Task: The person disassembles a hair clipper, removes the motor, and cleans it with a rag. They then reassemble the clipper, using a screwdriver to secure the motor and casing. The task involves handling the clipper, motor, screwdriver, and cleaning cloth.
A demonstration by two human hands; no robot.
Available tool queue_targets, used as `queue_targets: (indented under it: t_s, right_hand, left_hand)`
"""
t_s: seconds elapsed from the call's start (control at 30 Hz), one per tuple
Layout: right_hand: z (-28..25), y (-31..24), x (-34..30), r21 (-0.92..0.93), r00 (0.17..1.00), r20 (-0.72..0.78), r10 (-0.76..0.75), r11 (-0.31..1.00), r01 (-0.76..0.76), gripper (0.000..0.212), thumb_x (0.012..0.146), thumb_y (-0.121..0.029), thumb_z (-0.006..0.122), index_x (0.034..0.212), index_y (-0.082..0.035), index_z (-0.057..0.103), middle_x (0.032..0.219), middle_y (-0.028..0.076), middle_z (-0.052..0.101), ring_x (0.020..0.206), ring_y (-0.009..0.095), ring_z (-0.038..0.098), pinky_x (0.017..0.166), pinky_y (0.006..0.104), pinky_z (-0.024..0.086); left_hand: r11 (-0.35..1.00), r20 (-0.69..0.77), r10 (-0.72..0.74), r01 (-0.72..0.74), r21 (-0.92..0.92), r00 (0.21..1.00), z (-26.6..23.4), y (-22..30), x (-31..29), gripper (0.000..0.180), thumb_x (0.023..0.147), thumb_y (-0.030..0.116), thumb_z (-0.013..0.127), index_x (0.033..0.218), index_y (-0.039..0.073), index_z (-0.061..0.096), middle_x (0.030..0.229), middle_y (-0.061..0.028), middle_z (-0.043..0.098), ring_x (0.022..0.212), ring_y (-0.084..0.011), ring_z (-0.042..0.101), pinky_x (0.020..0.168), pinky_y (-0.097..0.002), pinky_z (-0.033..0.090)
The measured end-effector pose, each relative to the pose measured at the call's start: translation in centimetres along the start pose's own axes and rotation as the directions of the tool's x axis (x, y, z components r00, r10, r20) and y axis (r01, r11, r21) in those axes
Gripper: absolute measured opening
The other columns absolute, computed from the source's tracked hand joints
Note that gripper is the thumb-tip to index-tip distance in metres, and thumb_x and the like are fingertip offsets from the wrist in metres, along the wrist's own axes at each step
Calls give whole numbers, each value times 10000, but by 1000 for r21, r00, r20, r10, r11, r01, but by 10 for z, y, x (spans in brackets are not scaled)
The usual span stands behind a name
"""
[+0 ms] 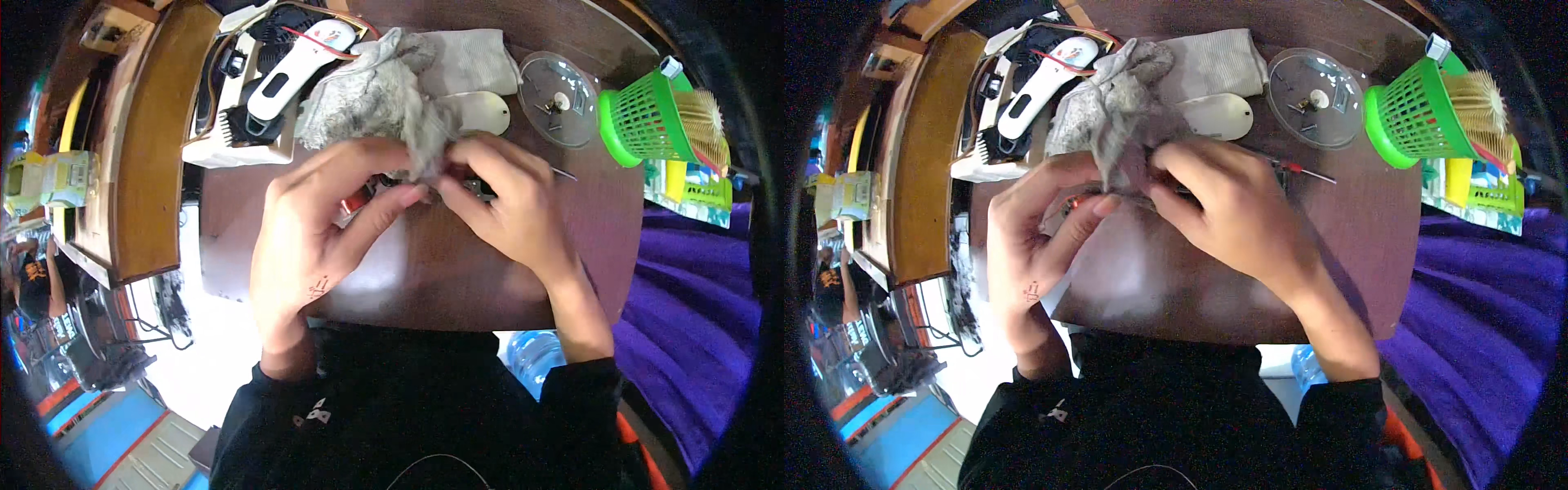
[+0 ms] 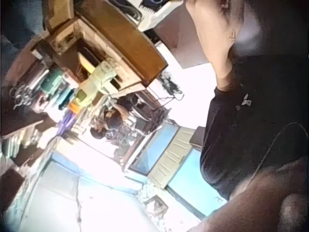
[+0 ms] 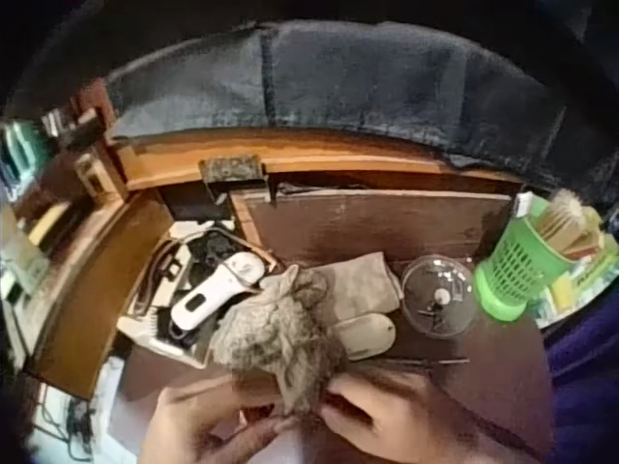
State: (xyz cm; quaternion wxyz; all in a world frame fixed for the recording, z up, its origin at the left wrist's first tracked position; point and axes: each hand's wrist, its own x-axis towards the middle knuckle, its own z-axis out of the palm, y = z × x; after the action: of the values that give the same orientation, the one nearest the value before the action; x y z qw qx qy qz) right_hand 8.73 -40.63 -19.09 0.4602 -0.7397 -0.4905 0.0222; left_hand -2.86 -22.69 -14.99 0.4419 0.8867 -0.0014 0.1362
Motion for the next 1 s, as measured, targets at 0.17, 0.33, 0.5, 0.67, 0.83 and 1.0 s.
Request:
queue_targets:
  t_s: [0.17, 0.33, 0.5, 0.67, 0.83, 1.0]
  right_hand:
    - [12, -6, 19, 46, 964, -247, -98, 993, 113, 176, 794, -73, 677, 890, 5, 550, 814, 126, 580, 725, 296, 589, 650, 356, 473]
    - [27, -9, 7, 415, 960, -243, 139, 909, -26, 150, 881, -108, 630, 937, 3, 546, 803, 94, 578, 739, 167, 574, 681, 290, 462]
    - [32, -9, -2, 587, 937, -238, 256, 807, -71, 149, 941, -105, 587, 1024, 1, 524, 851, -9, 545, 758, 42, 489, 678, 218, 420]
    - [27, 2, -8, 774, 920, -229, 319, 633, -26, 183, 985, -137, 511, 1095, 10, 501, 1011, 44, 553, 932, 67, 513, 832, 239, 429]
    - [24, -3, -5, 971, 905, -94, 415, 238, -8, 231, 966, -115, 477, 1155, 18, 473, 1124, 125, 579, 1084, 197, 572, 956, 375, 464]
    - [27, -4, -10, 992, 905, 70, 419, 69, -108, 208, 953, -128, 457, 1113, 2, 483, 1130, 127, 578, 1115, 192, 557, 971, 369, 448]
  left_hand:
    - [972, -57, -119, 129, 199, 991, -11, -23, -29, 552, 673, 223, 836, 1145, 37, 618, 1028, -143, 667, 925, -322, 656, 821, -390, 512]
    - [942, -12, -146, 143, 303, 989, -3, -39, -40, 573, 666, 237, 843, 1133, -5, 615, 1015, -181, 668, 974, -337, 648, 863, -389, 501]
    - [950, -90, -269, 279, 139, 959, 6, -43, -42, 431, 714, 148, 810, 1084, -1, 647, 917, -164, 668, 864, -284, 682, 737, -348, 534]
    - [917, -238, -399, 381, -120, 886, 10, -40, -49, 401, 727, 108, 812, 1086, 2, 667, 947, -129, 689, 849, -193, 675, 743, -289, 525]
    - [966, -410, -242, 180, -184, 880, 15, -29, -45, 454, 684, 92, 846, 1092, -5, 673, 1034, -130, 683, 930, -191, 653, 814, -284, 504]
    - [1000, -483, -11, 2, -19, 876, 20, -13, -40, 521, 642, 91, 871, 1115, -1, 674, 1040, -135, 680, 958, -214, 659, 826, -309, 518]
